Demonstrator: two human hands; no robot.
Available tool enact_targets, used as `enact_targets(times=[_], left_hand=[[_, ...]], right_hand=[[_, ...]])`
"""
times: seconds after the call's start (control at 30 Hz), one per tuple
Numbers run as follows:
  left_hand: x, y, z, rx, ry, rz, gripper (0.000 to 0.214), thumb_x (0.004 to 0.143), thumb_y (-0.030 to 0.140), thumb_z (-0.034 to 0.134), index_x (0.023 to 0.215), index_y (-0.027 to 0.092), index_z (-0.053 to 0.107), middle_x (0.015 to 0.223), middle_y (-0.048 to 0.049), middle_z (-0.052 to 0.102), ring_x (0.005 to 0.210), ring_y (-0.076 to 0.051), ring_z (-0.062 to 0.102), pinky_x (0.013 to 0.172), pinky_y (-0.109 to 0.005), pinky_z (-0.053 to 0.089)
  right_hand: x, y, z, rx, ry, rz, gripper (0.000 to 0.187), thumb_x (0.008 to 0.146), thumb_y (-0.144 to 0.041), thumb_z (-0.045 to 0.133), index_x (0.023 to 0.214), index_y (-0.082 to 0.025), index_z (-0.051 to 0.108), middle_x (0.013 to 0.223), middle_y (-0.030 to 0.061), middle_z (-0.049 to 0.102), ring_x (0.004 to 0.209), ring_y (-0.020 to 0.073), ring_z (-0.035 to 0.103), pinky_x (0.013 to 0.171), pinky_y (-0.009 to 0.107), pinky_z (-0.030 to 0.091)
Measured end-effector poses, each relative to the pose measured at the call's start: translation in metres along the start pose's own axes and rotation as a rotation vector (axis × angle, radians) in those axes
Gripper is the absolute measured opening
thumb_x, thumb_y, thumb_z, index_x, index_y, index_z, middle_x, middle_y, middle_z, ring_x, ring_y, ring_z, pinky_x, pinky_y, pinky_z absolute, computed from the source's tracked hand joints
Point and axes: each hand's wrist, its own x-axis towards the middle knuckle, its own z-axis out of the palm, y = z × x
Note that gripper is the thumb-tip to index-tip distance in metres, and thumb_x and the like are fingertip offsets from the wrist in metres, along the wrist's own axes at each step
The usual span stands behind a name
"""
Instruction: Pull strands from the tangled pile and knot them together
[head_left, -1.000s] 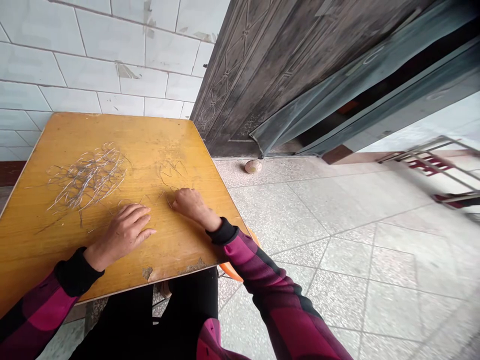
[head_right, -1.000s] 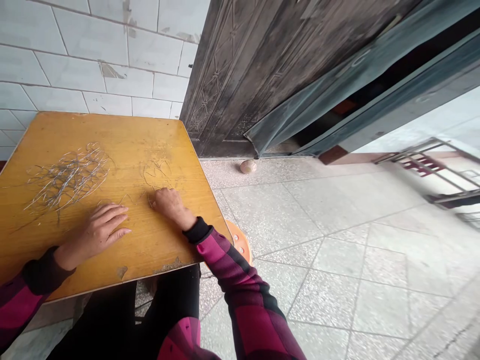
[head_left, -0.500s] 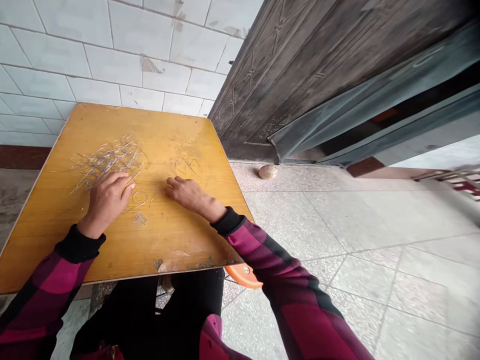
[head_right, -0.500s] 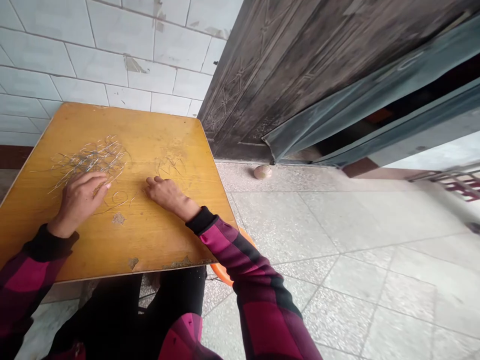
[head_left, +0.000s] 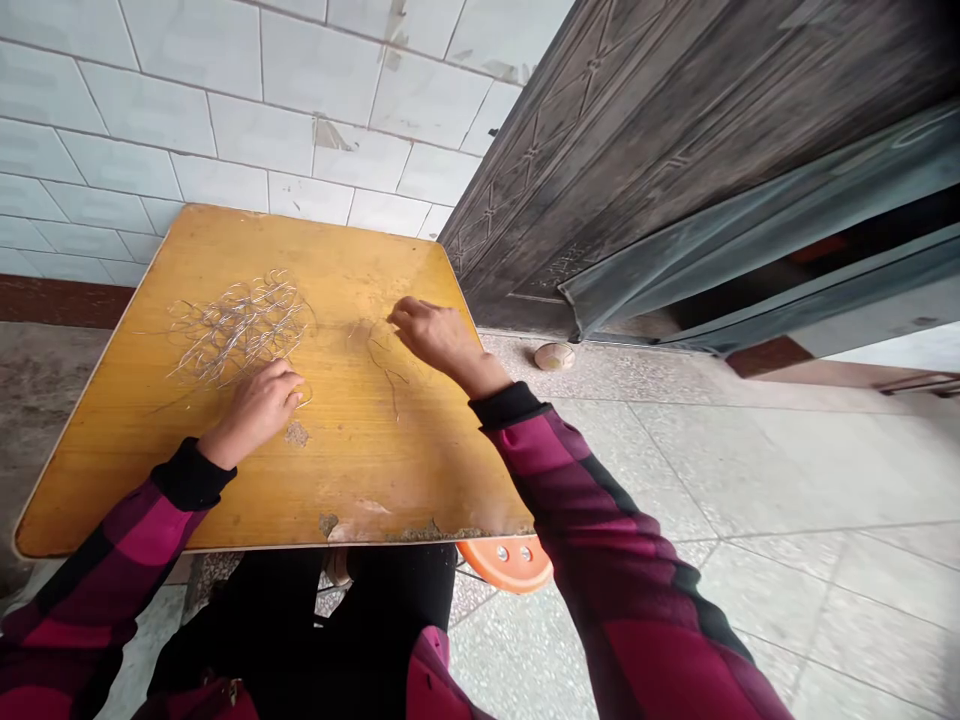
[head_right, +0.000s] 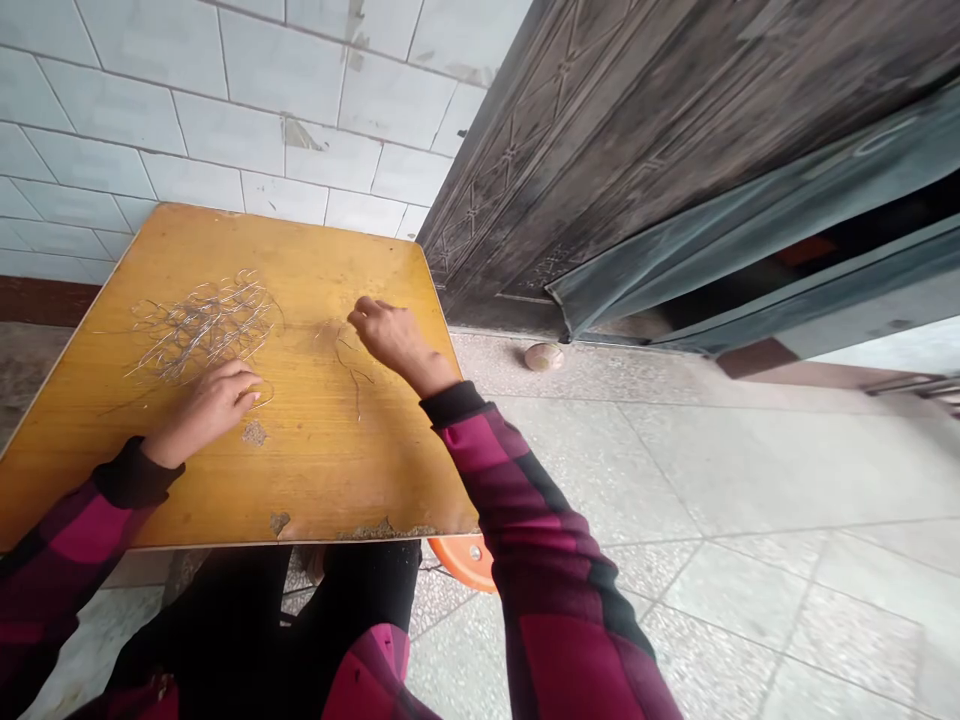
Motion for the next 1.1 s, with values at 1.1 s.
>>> enact_targets(times=[1.1], left_hand=[[0.016, 0.020, 0.013, 0.109, 0.140, 0.055, 0.017, 0.082, 0.007, 0.046, 0.073, 0.017, 0.056, 0.071, -0.0035, 0.062, 0.062, -0.014, 0.054, 0.060, -0.027, 0.040]], right_hand=[[-0.047, -0.077, 0.065, 1.613, -0.050, 0.124, 0.036, 0.081, -0.040, 0.064, 0.107, -0.015, 0.060, 0.096, 0.0060, 0.065, 0.064, 0.0086, 0.056, 0.057, 0.022, 0.045]])
